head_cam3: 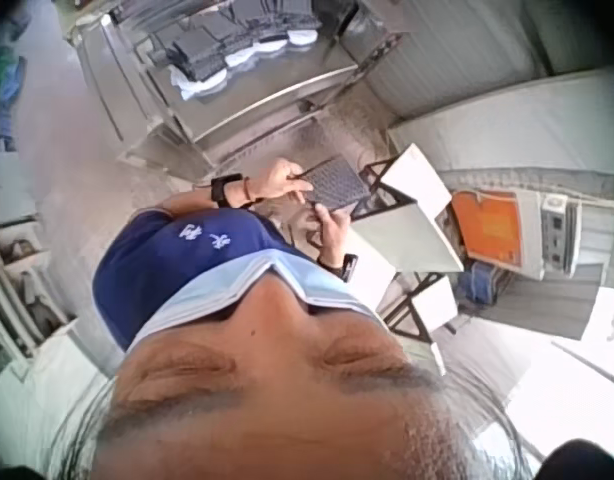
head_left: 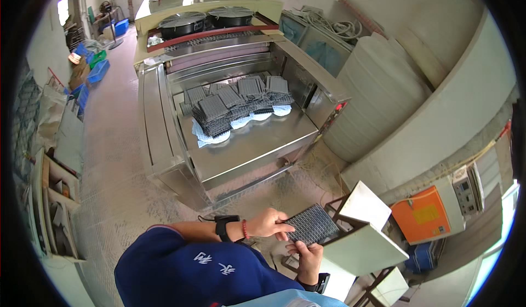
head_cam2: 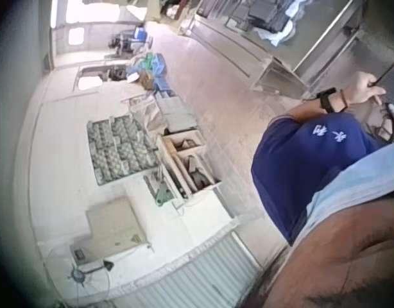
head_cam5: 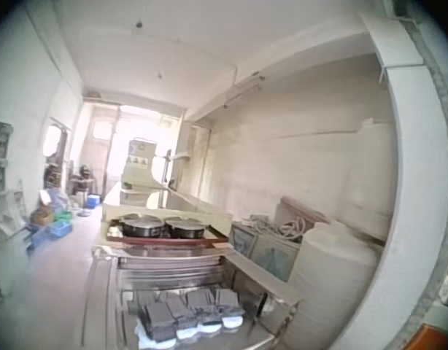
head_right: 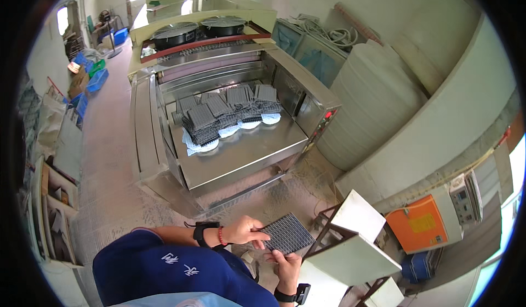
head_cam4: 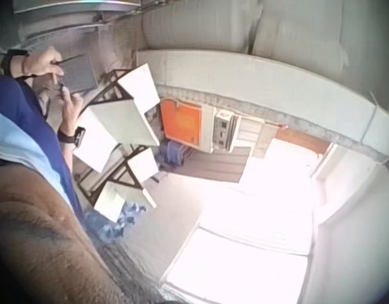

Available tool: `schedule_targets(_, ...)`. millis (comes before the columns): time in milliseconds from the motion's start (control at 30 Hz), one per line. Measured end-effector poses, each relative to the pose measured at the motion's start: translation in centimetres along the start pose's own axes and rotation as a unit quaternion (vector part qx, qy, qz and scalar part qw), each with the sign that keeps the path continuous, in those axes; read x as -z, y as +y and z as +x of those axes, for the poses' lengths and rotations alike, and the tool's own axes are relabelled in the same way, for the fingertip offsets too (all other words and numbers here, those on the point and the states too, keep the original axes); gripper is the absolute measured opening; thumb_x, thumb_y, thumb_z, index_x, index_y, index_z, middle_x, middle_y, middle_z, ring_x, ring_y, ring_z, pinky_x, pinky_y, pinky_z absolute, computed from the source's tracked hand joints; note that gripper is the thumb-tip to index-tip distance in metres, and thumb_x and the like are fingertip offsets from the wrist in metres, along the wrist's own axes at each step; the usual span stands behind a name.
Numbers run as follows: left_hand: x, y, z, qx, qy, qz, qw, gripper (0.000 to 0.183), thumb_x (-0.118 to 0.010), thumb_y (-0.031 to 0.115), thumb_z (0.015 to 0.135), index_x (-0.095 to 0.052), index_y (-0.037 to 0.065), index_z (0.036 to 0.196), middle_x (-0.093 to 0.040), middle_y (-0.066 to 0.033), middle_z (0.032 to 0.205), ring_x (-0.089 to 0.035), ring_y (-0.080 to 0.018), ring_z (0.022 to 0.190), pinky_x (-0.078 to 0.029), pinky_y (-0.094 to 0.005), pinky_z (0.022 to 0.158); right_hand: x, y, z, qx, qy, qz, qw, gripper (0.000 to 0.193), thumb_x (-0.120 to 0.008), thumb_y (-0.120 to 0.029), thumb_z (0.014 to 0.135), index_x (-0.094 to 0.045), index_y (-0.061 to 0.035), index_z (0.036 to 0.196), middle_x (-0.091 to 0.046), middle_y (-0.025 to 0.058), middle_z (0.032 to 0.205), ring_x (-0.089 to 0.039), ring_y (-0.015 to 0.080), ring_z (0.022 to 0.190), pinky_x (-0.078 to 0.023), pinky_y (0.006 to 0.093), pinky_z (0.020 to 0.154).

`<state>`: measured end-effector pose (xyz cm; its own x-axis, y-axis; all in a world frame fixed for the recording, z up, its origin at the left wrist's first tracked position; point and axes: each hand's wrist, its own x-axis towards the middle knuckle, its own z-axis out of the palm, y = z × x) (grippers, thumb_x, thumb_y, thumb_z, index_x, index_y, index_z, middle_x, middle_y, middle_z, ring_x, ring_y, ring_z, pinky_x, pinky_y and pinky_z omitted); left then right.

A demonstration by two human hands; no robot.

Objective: The person cleans a surface, collects metal grates from an industrial machine, and stacks them.

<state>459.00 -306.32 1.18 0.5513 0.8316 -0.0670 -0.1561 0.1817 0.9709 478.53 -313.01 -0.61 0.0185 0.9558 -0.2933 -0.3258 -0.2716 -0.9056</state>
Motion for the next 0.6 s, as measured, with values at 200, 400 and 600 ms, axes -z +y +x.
schedule_targets(200,2.2,1.9,2.8,-0.031,0.238,-0.107,0.965,0.015,-0.059,0.008,0.086,-0.057,-0.006,0.081,-0.064,-0.0137,0.079,-0.067,-0.0232,0.070,-0.055,-0.0268,0.053,-0.3,-1.6,8.5,-0.039,-0.221,-0.077,0.971,0.013,-0.061,-0.004,0.083,-0.065,0.0067,0.089,-0.067,0.0134,0.077,-0.064,0.0177,0.065,-0.051,0.0258,0.059)
schedule_targets(400,6.4,3.2,5.9,-0.081,0.368,-0.108,0.920,0.015,-0.057,0.007,0.087,-0.055,-0.008,0.090,-0.062,-0.0112,0.079,-0.067,-0.0235,0.067,-0.054,-0.0257,0.050,-0.4,-2.3,18.0,-0.052,-0.221,-0.066,0.972,0.012,-0.059,-0.006,0.085,-0.064,0.0055,0.086,-0.065,0.0131,0.074,-0.062,0.0174,0.060,-0.051,0.0263,0.055)
schedule_targets(600,12.5,3.5,12.1,-0.120,0.383,-0.144,0.905,0.011,-0.057,0.006,0.086,-0.054,-0.005,0.085,-0.061,-0.0104,0.075,-0.066,-0.0228,0.062,-0.053,-0.0256,0.049,2.3,-4.2,30.0,-0.029,-0.067,-0.047,0.996,0.014,-0.059,-0.013,0.086,-0.062,0.0005,0.089,-0.063,0.0085,0.071,-0.059,0.0139,0.056,-0.048,0.0234,0.053)
